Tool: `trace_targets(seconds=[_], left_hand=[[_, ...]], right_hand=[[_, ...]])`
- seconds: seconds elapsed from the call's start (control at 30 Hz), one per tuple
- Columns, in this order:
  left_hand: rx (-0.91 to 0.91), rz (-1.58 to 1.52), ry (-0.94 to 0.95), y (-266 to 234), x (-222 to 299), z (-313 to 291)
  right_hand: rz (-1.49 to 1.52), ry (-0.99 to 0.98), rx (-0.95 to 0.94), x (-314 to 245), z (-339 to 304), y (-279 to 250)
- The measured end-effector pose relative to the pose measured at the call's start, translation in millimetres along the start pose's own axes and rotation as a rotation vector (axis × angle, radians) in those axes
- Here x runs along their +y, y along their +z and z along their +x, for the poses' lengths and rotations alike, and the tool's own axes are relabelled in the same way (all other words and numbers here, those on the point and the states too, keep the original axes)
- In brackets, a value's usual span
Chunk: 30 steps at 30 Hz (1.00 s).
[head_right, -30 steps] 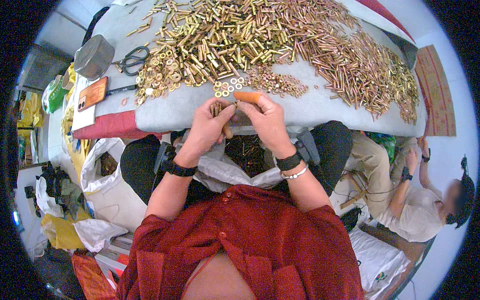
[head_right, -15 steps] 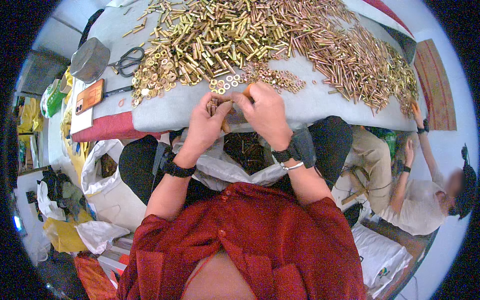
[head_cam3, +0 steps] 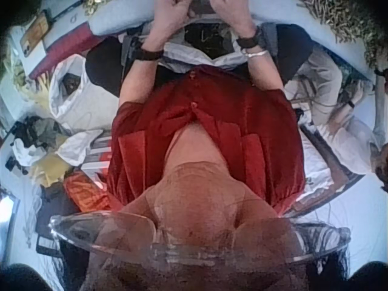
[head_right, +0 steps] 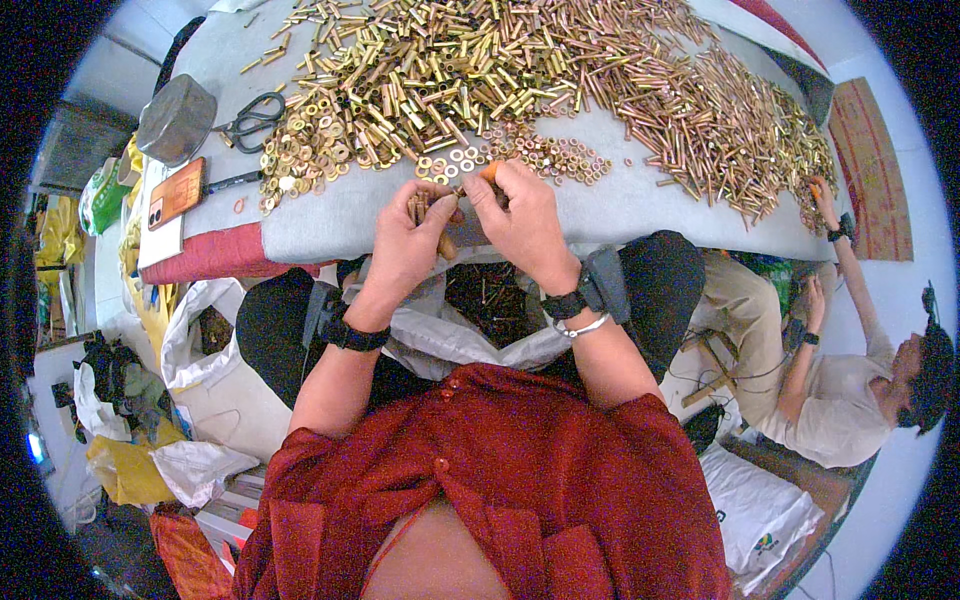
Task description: The recorder is sorting various brass hardware components including screws and washers.
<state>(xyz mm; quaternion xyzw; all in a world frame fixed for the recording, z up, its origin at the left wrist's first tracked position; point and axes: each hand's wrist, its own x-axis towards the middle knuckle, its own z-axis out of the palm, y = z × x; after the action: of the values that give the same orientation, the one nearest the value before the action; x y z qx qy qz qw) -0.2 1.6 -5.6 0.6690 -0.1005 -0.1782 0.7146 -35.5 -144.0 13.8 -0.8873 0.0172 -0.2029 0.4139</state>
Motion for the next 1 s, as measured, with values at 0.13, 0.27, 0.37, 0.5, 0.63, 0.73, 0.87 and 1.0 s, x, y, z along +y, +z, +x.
trace_targets(seconds=[0.13, 0.27, 0.37, 0.5, 0.63, 0.73, 0.87, 1.0], left_hand=[[0.008, 0.002, -0.051, 0.2, 0.9, -0.2], [0.008, -0.019, -0.079, -1.0, 1.4, -0.2], [0.020, 0.013, -0.073, -2.0, -0.3, -0.2], [0.009, 0.123, 0.036, -4.3, -7.3, 1.5], [0.010, 0.093, 0.004, -4.1, 2.7, -0.5], [-0.019, 0.052, -0.012, -5.2, 5.5, -1.7], [-0.050, -0.038, -0.073, -7.1, 8.0, -1.9], [-0.099, -0.181, -0.245, -9.6, 19.4, -4.0]], right_hand=[[0.166, 0.219, -0.089, 6.4, -2.7, -0.5], [0.261, 0.205, -0.090, 10.7, -4.3, -0.7], [0.149, 0.127, -0.079, 1.5, -5.2, -4.2], [0.126, 0.100, -0.084, 8.9, -5.3, -3.0], [0.373, 0.360, -0.226, 8.9, 4.7, -9.7], [0.592, 0.358, -0.260, 2.8, 8.8, -11.6], [0.447, 0.220, -0.275, 0.9, 9.9, -11.2], [0.292, 0.102, -0.218, -3.4, 8.0, -11.8]])
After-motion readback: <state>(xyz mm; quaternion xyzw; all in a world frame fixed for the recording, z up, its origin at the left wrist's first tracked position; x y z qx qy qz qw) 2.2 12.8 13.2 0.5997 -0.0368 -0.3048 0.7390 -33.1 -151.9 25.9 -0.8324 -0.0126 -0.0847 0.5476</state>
